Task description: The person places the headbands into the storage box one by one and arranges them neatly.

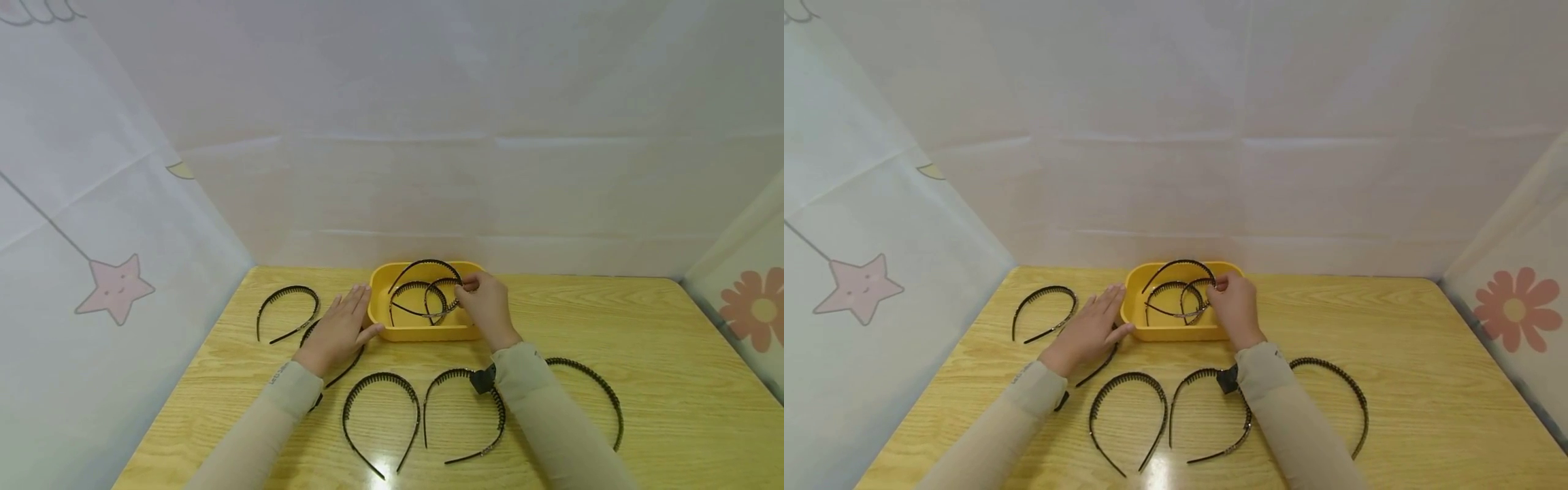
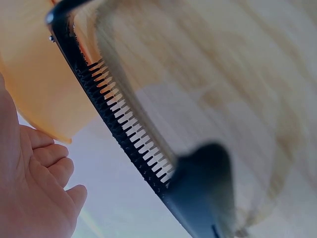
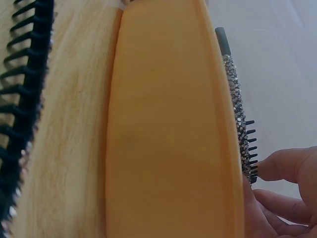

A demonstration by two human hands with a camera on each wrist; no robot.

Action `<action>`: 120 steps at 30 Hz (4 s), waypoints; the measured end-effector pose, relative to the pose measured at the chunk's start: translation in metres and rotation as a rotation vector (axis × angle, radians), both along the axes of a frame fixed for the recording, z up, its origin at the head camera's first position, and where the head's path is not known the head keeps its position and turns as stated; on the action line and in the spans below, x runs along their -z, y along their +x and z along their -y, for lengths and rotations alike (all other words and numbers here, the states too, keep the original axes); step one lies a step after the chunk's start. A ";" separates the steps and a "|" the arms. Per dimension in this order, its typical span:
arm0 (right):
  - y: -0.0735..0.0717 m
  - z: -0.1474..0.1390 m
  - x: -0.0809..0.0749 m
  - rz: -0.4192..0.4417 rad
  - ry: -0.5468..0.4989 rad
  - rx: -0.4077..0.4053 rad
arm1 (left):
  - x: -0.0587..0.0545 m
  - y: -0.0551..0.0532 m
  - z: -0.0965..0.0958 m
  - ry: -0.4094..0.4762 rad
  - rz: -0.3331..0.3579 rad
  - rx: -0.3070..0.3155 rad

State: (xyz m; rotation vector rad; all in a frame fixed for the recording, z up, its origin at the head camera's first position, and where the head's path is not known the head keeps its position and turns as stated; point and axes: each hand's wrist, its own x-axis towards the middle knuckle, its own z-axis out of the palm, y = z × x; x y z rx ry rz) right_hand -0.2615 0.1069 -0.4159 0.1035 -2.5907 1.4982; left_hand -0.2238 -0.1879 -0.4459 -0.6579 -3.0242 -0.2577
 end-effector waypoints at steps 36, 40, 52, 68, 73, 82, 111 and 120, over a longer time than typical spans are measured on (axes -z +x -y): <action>-0.002 0.017 0.029 -0.139 0.229 -0.115 | 0.000 0.001 -0.003 0.014 -0.003 0.001; 0.002 0.012 0.026 -0.155 0.148 -0.161 | 0.001 0.001 -0.002 0.007 -0.009 0.004; 0.021 -0.022 0.015 -0.246 0.150 -0.270 | 0.003 0.001 -0.001 0.012 -0.008 0.000; 0.040 -0.094 0.002 -0.253 0.345 -0.259 | 0.004 -0.001 -0.001 0.014 -0.029 0.009; 0.045 -0.113 0.000 -0.229 0.404 -0.277 | 0.004 -0.002 -0.001 0.005 -0.021 0.005; 0.048 -0.138 0.003 -0.150 0.452 -0.376 | 0.004 -0.001 -0.001 0.005 -0.015 0.004; 0.057 -0.207 0.012 0.183 0.599 -0.476 | 0.002 0.000 -0.003 0.022 -0.007 0.011; 0.057 -0.211 0.017 0.207 0.568 -0.479 | 0.002 0.000 -0.002 0.023 -0.014 0.015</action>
